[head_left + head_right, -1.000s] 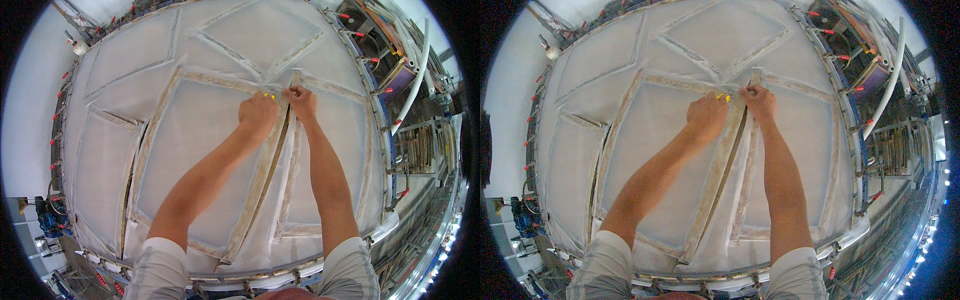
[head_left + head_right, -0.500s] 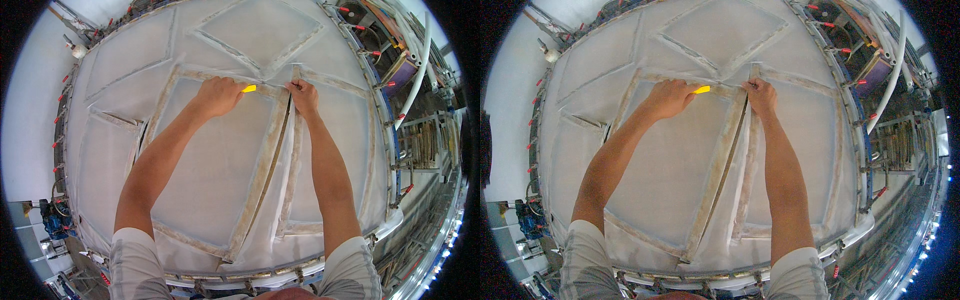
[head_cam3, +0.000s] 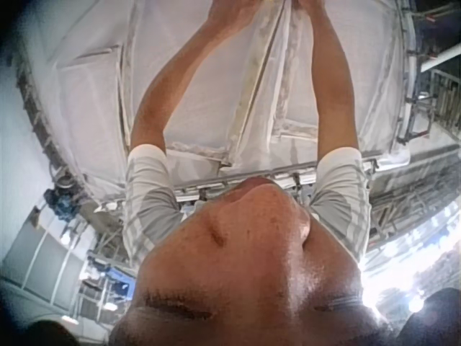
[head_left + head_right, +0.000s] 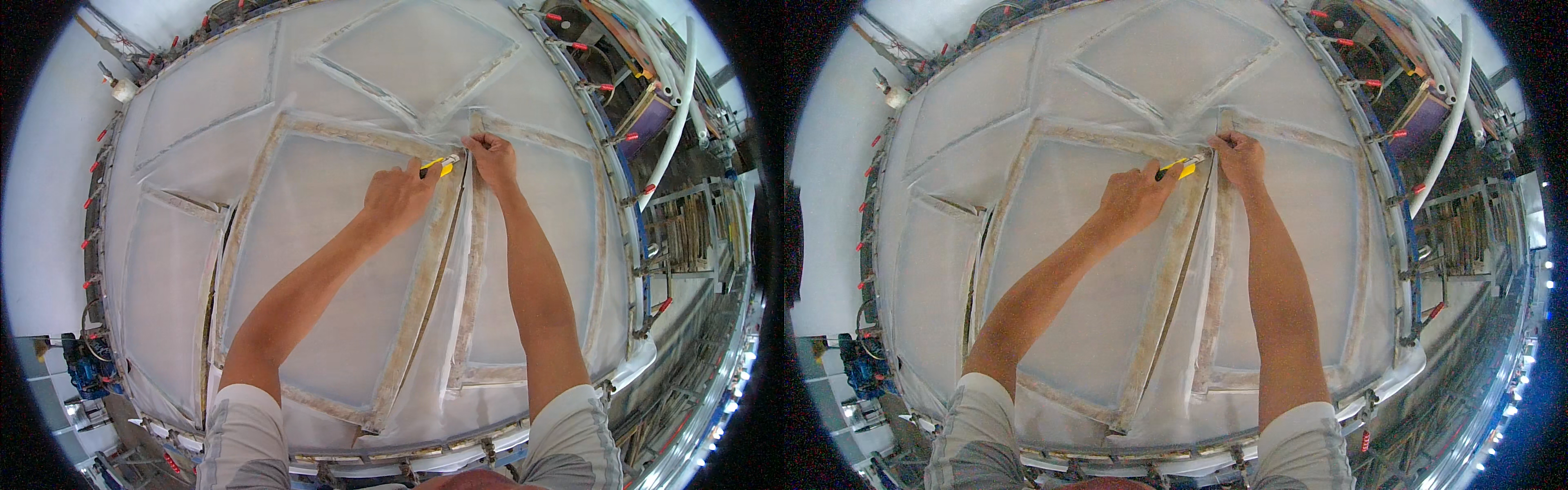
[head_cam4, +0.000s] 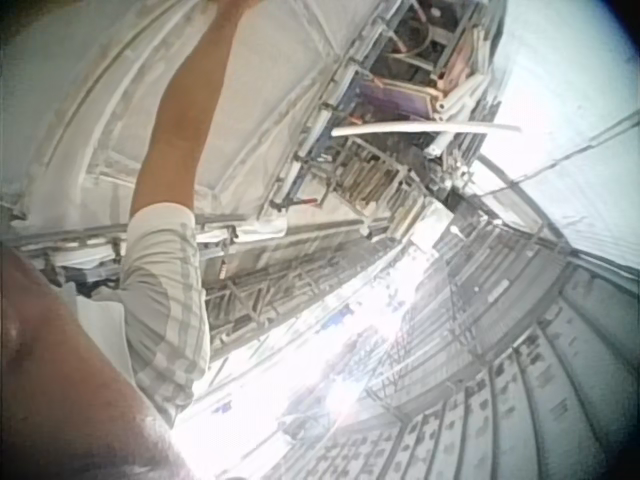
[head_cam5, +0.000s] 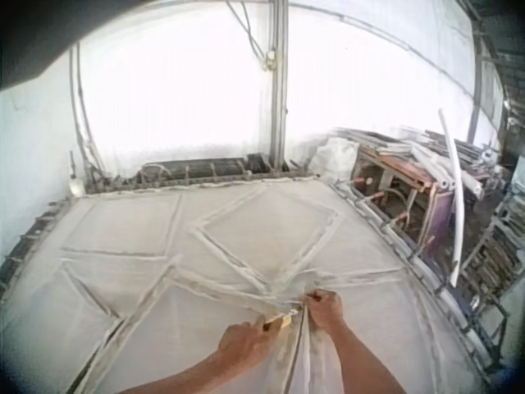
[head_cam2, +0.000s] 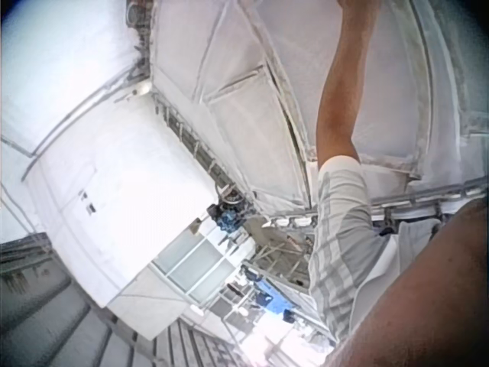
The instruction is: The person uses a yellow utility knife to cut along seams and edges of a large white fabric sheet stretched over a circular frame. They repeatedly slice and peel back sections of the fabric, working methodically around the perimeter and interior seams.
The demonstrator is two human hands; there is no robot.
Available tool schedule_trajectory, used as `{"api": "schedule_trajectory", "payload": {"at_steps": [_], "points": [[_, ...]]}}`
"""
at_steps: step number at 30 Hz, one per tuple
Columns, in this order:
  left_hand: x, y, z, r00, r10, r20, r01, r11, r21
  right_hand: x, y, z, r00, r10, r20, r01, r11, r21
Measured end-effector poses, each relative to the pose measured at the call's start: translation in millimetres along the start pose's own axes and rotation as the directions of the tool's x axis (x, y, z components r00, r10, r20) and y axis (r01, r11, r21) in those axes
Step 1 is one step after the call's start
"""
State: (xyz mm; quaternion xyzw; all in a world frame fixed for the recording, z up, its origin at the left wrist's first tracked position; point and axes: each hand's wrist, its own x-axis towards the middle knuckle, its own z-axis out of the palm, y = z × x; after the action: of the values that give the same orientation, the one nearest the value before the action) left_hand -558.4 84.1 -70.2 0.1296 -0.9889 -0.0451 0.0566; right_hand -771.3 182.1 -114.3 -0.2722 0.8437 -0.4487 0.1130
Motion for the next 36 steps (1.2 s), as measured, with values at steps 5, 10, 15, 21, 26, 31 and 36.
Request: {"api": "schedule_trajectory", "payload": {"at_steps": [5, 10, 15, 21, 26, 31, 36], "points": [[5.1, 7.1, 7.2, 1.000, -0.023, 0.001, 0.023, 1.000, 0.017, -0.6, 5.4, 4.0, 0.999, -0.023, -0.030, 0.024, 0.999, 0.025], [2.5, 10.7, 6.9, 0.999, -0.024, -0.042, 0.024, 1.000, 0.012, 0.7, 7.8, 7.9, 0.999, 0.003, -0.043, 0.000, 0.997, 0.072], [0.8, 10.2, 1.1, 0.997, 0.002, -0.072, 0.000, 1.000, 0.028, 5.5, 14.0, 8.7, 0.999, 0.007, -0.042, -0.006, 0.999, 0.033], [4.8, 10.3, -1.4, 0.999, -0.034, -0.007, 0.033, 0.999, -0.025, 0.3, 6.8, 7.7, 0.997, -0.028, -0.071, 0.027, 1.000, -0.004], [10.1, 12.2, -18.9, 0.997, -0.023, 0.077, 0.026, 0.999, -0.031, 7.7, 23.6, 6.0, 0.998, -0.020, -0.054, 0.020, 1.000, -0.008], [14.8, 24.4, -9.4, 0.994, -0.085, 0.065, 0.085, 0.996, 0.000, 1.6, 9.1, 6.1, 0.999, -0.014, -0.029, 0.014, 1.000, 0.007], [6.0, -1.6, -15.7, 0.994, -0.100, 0.043, 0.102, 0.993, -0.051, -1.0, 2.5, 8.0, 0.999, -0.012, -0.044, 0.012, 1.000, -0.007]]}}
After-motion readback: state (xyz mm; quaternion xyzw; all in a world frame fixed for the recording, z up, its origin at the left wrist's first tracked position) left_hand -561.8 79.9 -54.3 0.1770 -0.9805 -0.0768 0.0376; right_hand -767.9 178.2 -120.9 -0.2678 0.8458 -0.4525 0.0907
